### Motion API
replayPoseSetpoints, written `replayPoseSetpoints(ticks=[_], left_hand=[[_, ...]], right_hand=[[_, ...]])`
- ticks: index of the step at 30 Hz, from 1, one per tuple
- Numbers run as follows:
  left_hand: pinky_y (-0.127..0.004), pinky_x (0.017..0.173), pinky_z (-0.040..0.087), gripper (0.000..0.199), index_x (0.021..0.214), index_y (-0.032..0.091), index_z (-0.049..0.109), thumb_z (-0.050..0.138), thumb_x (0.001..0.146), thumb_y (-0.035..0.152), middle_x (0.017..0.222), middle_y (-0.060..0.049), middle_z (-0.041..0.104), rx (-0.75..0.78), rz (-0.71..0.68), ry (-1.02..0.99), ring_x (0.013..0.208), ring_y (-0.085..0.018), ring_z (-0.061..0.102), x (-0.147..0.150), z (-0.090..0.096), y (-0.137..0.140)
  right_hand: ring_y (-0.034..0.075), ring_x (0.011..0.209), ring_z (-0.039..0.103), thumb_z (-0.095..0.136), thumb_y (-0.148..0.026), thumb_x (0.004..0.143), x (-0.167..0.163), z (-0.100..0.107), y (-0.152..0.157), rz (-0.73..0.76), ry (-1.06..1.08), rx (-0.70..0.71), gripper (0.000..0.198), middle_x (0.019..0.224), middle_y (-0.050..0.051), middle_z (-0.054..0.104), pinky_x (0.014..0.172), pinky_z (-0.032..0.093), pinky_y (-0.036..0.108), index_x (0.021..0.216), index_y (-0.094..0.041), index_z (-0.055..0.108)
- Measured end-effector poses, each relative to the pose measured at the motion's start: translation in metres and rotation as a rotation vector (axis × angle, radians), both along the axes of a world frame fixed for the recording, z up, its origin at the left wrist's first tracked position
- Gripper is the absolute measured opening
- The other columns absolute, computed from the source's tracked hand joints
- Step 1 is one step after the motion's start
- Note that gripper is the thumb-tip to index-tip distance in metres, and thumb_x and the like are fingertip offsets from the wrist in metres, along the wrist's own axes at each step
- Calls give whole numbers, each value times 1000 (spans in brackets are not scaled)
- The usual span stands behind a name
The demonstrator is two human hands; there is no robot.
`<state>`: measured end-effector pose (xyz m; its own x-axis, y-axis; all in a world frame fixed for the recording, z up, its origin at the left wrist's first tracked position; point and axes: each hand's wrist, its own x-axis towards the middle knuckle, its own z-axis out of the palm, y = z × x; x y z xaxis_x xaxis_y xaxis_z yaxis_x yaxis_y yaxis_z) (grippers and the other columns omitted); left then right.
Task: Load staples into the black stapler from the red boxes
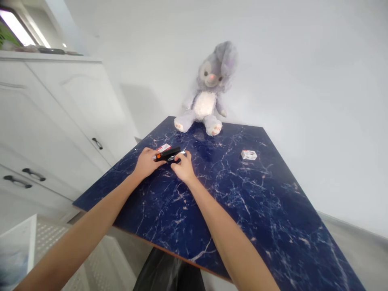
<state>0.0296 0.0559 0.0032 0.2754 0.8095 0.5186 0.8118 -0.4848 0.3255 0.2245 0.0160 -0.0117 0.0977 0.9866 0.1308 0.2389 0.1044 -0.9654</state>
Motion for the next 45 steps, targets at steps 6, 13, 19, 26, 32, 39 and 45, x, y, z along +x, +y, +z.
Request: replayPoseSetpoints(ticks=[6, 13, 19, 26, 32, 39, 45], left_hand=[[-38, 80, 50, 24, 81, 22, 69, 81, 72, 41, 86, -6, 69, -19, -14, -12, 95, -27, 57, 4, 4, -5], [-38, 81, 50, 25, 87, 22, 71, 79, 74, 42, 87, -5, 70, -43, -15, -22, 96, -28, 58, 8, 0, -5], [-47, 98, 44, 37, 110, 23, 69, 73, 78, 40, 109, -6, 72, 17, -99, 15, 109, -31, 56, 1, -1, 5], [-45, 106, 40, 40, 130, 24, 63, 45, 94, 26, 132, -6, 66, -26, -13, 17, 120, -26, 58, -17, -11, 29], [-42, 98, 46, 43, 135, 25, 61, 49, 94, 33, 128, -8, 69, -66, -39, 158, 108, -27, 64, -13, -15, 35], [-41, 88, 52, 36, 122, 26, 69, 55, 93, 44, 111, -7, 74, 87, 145, -202, 97, -27, 67, -18, 0, 24], [-43, 101, 44, 26, 111, 24, 68, 59, 90, 37, 113, -6, 71, 279, -47, -228, 106, -24, 61, 1, 22, -12]], right_hand=[[14, 71, 61, 59, -17, 60, 0, 4, -3, 80, -94, 18, 17, 124, 4, 50, 97, 49, 40, 74, -22, 51], [17, 89, 63, 59, -12, 62, -12, 0, -5, 32, -146, 68, 17, 129, 6, 46, 94, 51, 36, 76, -22, 57], [20, 111, 59, 51, -6, 67, -16, -7, -5, -192, -139, 143, 27, 136, 10, 42, 98, 48, 36, 86, -22, 59], [19, 84, 61, 49, -11, 72, -9, -5, -4, -315, -109, 146, 22, 105, 8, 60, 88, 50, 35, 88, -20, 59], [18, 78, 60, 50, -15, 73, -10, -6, -1, -326, -92, 189, 21, 97, 5, 63, 80, 50, 32, 90, -20, 61], [18, 76, 60, 50, -15, 74, -9, -6, -2, -314, -66, 172, 21, 99, 6, 63, 80, 49, 32, 90, -20, 62], [19, 78, 61, 46, -23, 83, -3, -3, -8, -491, 90, 173, 26, 100, 7, 64, 83, 49, 33, 106, -20, 57]])
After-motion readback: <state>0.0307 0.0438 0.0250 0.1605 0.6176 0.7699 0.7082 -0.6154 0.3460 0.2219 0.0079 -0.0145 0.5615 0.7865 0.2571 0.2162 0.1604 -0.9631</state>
